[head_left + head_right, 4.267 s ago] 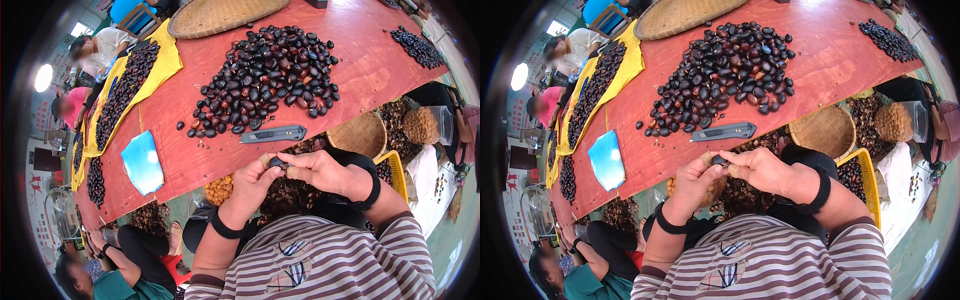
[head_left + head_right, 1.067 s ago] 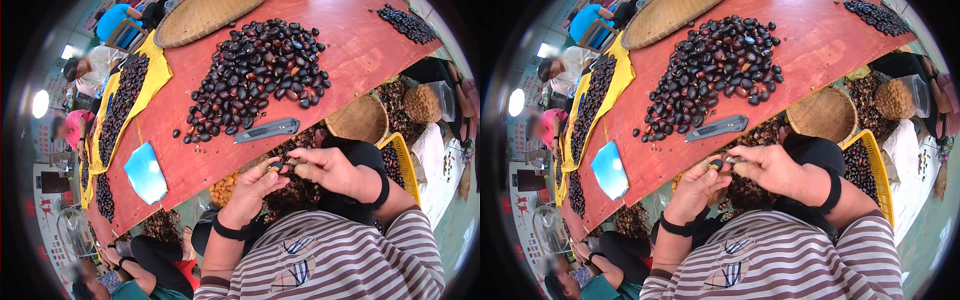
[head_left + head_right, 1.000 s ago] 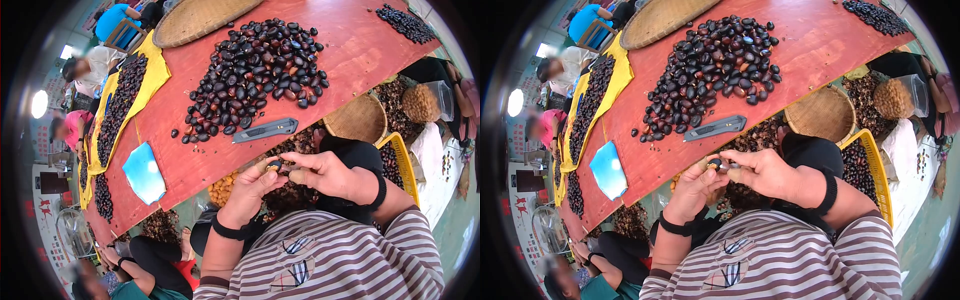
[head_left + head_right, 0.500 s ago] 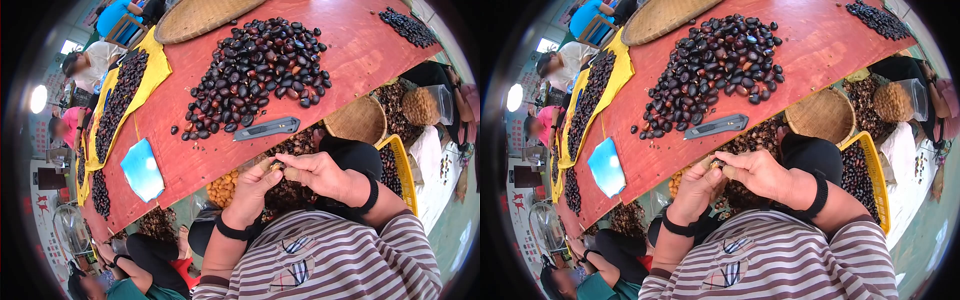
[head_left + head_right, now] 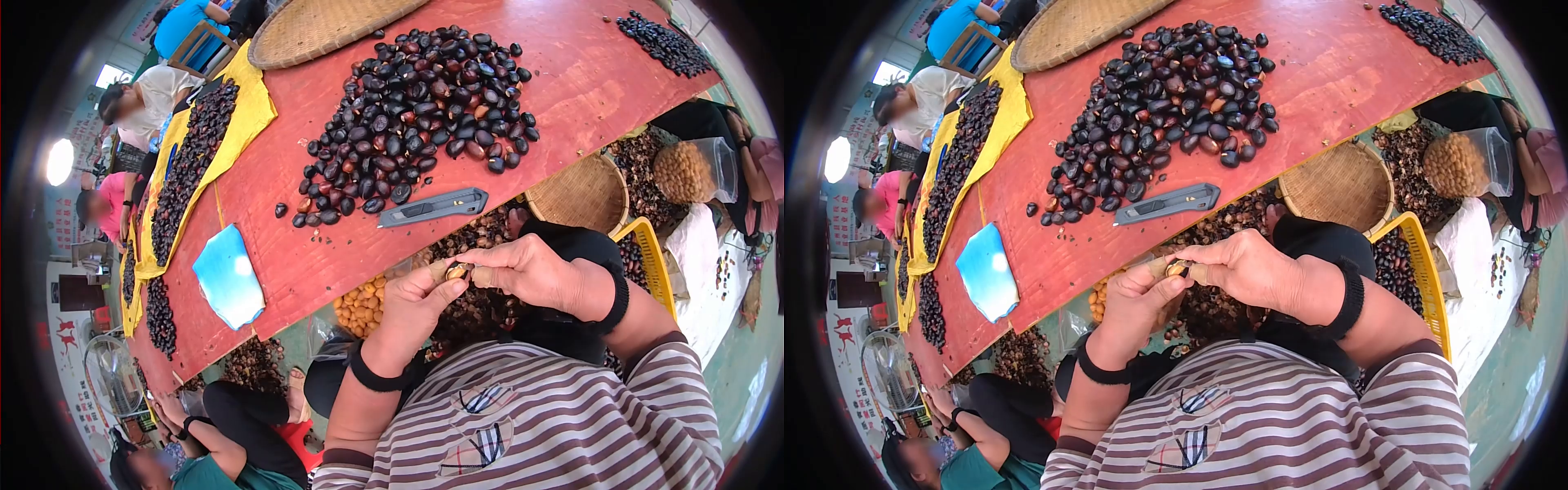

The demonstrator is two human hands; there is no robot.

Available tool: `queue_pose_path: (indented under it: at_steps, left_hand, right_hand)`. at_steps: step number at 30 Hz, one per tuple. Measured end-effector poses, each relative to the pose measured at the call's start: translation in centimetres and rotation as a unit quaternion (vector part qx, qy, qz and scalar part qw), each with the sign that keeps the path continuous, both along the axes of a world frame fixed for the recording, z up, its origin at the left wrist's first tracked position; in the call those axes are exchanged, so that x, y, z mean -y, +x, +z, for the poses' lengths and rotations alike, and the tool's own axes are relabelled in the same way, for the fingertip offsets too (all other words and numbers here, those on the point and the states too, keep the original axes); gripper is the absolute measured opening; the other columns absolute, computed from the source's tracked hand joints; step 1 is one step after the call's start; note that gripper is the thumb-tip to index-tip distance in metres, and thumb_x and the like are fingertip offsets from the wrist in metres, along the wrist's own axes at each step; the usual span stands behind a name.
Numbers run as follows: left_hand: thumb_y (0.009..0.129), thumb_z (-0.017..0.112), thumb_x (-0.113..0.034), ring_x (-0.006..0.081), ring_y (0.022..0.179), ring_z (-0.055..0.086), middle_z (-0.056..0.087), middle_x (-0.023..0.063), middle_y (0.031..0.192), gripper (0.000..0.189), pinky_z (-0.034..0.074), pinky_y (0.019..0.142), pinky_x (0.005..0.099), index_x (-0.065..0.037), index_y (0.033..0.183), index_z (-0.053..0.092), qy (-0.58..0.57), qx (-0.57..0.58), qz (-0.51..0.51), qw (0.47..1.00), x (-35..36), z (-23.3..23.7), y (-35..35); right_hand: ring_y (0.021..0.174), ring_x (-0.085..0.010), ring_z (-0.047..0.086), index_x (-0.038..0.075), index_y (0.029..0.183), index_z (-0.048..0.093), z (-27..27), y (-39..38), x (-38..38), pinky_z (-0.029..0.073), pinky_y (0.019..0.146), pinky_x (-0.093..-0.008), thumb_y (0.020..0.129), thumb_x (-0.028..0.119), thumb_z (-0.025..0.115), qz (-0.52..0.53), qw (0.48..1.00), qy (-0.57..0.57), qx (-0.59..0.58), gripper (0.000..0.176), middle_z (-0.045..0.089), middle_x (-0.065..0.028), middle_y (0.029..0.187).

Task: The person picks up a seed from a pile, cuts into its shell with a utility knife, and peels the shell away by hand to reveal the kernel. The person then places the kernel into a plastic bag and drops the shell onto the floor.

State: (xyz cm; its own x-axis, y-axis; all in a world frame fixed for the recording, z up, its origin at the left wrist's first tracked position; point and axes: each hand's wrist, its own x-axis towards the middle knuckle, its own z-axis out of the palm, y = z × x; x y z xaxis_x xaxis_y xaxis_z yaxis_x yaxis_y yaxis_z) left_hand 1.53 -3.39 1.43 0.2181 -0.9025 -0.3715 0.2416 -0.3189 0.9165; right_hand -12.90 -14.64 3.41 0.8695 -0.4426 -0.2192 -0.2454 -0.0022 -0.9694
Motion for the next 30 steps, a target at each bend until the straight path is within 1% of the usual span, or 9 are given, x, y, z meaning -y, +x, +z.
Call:
queue_pose_path:
  at_steps: [2, 4, 5, 7, 12, 19, 25, 28, 30]
  left_hand:
    - [0.076, 0.057, -0.001, 0.0045, 0.075, 0.051, 0.059, 0.0018, 0.088, 0.025, 0.043, 0.067, 0.0173, 0.0, 0.101, 0.056, -0.012, 0.048, -0.009, 0.999, -0.2, -0.3, -0.1]
    - [0.075, 0.057, -0.001, 0.0046, 0.075, 0.052, 0.059, 0.0018, 0.088, 0.025, 0.043, 0.067, 0.0172, 0.0, 0.101, 0.056, -0.054, 0.092, -0.018, 0.994, -0.4, -0.7, -0.5]
    - [0.075, 0.058, -0.001, 0.0046, 0.076, 0.052, 0.059, 0.0018, 0.088, 0.026, 0.043, 0.067, 0.0174, -0.001, 0.101, 0.056, -0.05, 0.048, -0.006, 0.998, -0.4, -0.6, -0.4]
    - [0.075, 0.058, -0.002, 0.0048, 0.077, 0.052, 0.059, 0.0019, 0.089, 0.027, 0.043, 0.068, 0.0176, -0.001, 0.102, 0.056, -0.044, -0.041, 0.016, 0.998, 0.0, -0.6, -0.2]
    - [0.075, 0.059, -0.002, 0.005, 0.079, 0.052, 0.058, 0.0019, 0.091, 0.029, 0.043, 0.071, 0.018, -0.002, 0.104, 0.054, -0.033, -0.089, 0.012, 0.995, 0.2, -0.2, 0.2]
    - [0.076, 0.056, -0.001, 0.0066, 0.077, 0.053, 0.058, 0.0032, 0.09, 0.027, 0.042, 0.066, 0.017, -0.002, 0.103, 0.054, -0.004, -0.099, 0.001, 0.995, 0.2, 0.5, 0.3]
    - [0.075, 0.058, -0.004, 0.0057, 0.072, 0.053, 0.059, 0.0023, 0.083, 0.026, 0.042, 0.063, 0.0159, -0.001, 0.1, 0.056, 0.037, -0.047, -0.016, 0.998, -0.1, 0.8, 0.5]
    - [0.075, 0.059, -0.005, 0.0029, 0.061, 0.05, 0.059, -0.0001, 0.076, 0.024, 0.039, 0.052, 0.0144, 0.0, 0.098, 0.057, 0.02, -0.005, -0.032, 0.999, -0.1, 1.4, 0.2]
    - [0.075, 0.059, -0.005, 0.0023, 0.058, 0.049, 0.058, -0.0006, 0.074, 0.023, 0.038, 0.052, 0.0139, 0.0, 0.097, 0.058, 0.003, -0.008, -0.027, 1.0, -0.1, 0.9, 0.0]
  right_hand:
    - [0.077, -0.0088, 0.056, 0.003, 0.103, 0.054, 0.0, 0.1, 0.1, 0.045, 0.07, -0.0225, 0.078, 0.008, 0.054, -0.016, 0.996, 0.082, -0.022, 0.026, 0.062, -0.0089, 0.084]
    - [0.061, -0.0041, 0.048, 0.008, 0.105, 0.055, -0.4, 0.1, 0.1, 0.041, 0.054, -0.018, 0.079, 0.009, 0.054, -0.014, 0.999, 0.027, -0.012, 0.025, 0.059, -0.0022, 0.075]
    - [0.053, -0.0018, 0.044, 0.01, 0.105, 0.056, -0.5, 0.0, 0.2, 0.039, 0.046, -0.0158, 0.08, 0.009, 0.053, -0.013, 1.0, 0.001, -0.006, 0.025, 0.058, 0.0012, 0.07]
    - [0.055, -0.0036, 0.046, 0.007, 0.105, 0.055, 0.3, -0.3, 0.7, 0.041, 0.05, -0.0177, 0.079, 0.009, 0.054, -0.037, 0.996, 0.071, -0.028, 0.026, 0.058, -0.0008, 0.073]
    - [0.051, -0.0032, 0.044, 0.007, 0.112, 0.05, 0.9, -0.5, 0.5, 0.039, 0.047, -0.0175, 0.078, 0.01, 0.055, -0.021, 0.988, 0.144, -0.049, 0.034, 0.058, -0.0008, 0.071]
    - [0.052, -0.0012, 0.042, 0.016, 0.111, 0.052, 0.8, -0.3, 0.4, 0.039, 0.049, -0.016, 0.079, 0.009, 0.054, 0.011, 0.994, 0.106, -0.036, 0.033, 0.053, 0.0032, 0.064]
    - [0.054, -0.0032, 0.046, 0.013, 0.107, 0.055, -0.1, -0.2, 0.2, 0.042, 0.055, -0.0182, 0.078, 0.008, 0.056, 0.028, 0.999, 0.023, -0.018, 0.03, 0.055, 0.0, 0.062]
    - [0.056, -0.0047, 0.049, 0.011, 0.103, 0.057, 0.3, -0.1, 0.1, 0.043, 0.058, -0.0195, 0.077, 0.007, 0.057, 0.027, 0.999, -0.02, -0.003, 0.026, 0.057, -0.0018, 0.064]
    - [0.053, -0.0044, 0.048, 0.01, 0.1, 0.058, 0.2, -0.2, 0.3, 0.043, 0.055, -0.0191, 0.077, 0.008, 0.056, 0.042, 0.998, -0.038, 0.003, 0.024, 0.057, -0.002, 0.065]
